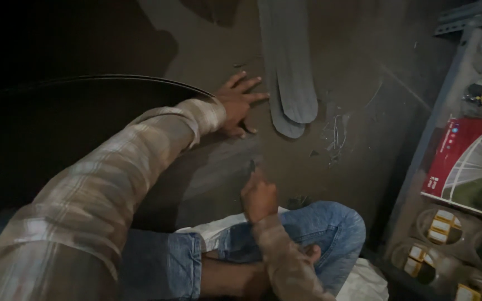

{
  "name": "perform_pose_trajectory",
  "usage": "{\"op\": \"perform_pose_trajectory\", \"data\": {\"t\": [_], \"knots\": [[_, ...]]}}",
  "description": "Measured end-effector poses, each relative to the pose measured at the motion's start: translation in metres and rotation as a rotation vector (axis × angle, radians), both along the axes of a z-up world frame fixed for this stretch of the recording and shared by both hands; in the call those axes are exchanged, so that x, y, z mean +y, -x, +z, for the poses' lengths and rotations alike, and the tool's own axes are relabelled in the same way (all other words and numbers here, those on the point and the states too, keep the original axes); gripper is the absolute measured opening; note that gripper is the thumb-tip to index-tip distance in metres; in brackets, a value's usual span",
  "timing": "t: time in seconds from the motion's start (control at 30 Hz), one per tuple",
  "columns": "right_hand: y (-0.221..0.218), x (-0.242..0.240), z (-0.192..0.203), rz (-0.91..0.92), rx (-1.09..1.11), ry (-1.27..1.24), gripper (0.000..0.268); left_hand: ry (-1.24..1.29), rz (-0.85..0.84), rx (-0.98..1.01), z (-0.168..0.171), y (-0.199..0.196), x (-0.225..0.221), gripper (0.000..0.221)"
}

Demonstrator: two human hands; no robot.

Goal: Cutting and shaping plastic or composite motorcycle fender parts using a manual cutter.

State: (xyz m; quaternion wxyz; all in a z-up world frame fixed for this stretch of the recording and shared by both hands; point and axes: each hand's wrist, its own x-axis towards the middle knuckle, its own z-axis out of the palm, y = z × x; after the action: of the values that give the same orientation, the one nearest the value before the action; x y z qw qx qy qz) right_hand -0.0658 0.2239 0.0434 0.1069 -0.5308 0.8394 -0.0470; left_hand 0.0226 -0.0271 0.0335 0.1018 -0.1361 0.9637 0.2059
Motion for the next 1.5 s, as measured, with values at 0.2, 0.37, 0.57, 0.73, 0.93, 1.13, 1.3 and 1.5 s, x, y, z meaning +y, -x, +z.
{"op": "perform_pose_trajectory", "data": {"t": [0.2, 0.37, 0.57, 0.73, 0.93, 1.13, 1.3, 1.5], "knots": [[-0.005, 0.004, 0.003, -0.022, 0.019, -0.009, 0.025, -0.124, 0.011, 0.071, 0.004, -0.002, -0.001, 0.027], [-0.012, 0.003, 0.005, -0.076, 0.007, 0.027, 0.024, -0.107, 0.038, 0.062, 0.012, -0.003, 0.002, 0.029], [-0.022, 0.009, 0.004, -0.138, 0.005, 0.017, 0.025, -0.128, 0.037, 0.031, 0.014, -0.003, 0.001, 0.031], [-0.024, 0.011, -0.001, -0.186, -0.004, 0.038, 0.026, -0.111, 0.046, 0.095, 0.007, -0.006, 0.002, 0.029], [-0.037, 0.014, 0.002, -0.266, -0.033, 0.020, 0.022, -0.087, 0.009, 0.095, 0.003, -0.002, 0.003, 0.028], [-0.036, 0.020, -0.015, -0.255, 0.025, 0.045, 0.022, -0.085, 0.015, 0.056, 0.009, -0.002, 0.004, 0.034], [-0.043, 0.018, -0.008, -0.275, 0.019, 0.089, 0.022, -0.134, 0.051, 0.074, -0.001, -0.009, 0.009, 0.030], [-0.046, 0.016, 0.001, -0.293, -0.057, 0.123, 0.020, -0.059, 0.039, 0.180, 0.005, -0.024, 0.022, 0.043]]}}
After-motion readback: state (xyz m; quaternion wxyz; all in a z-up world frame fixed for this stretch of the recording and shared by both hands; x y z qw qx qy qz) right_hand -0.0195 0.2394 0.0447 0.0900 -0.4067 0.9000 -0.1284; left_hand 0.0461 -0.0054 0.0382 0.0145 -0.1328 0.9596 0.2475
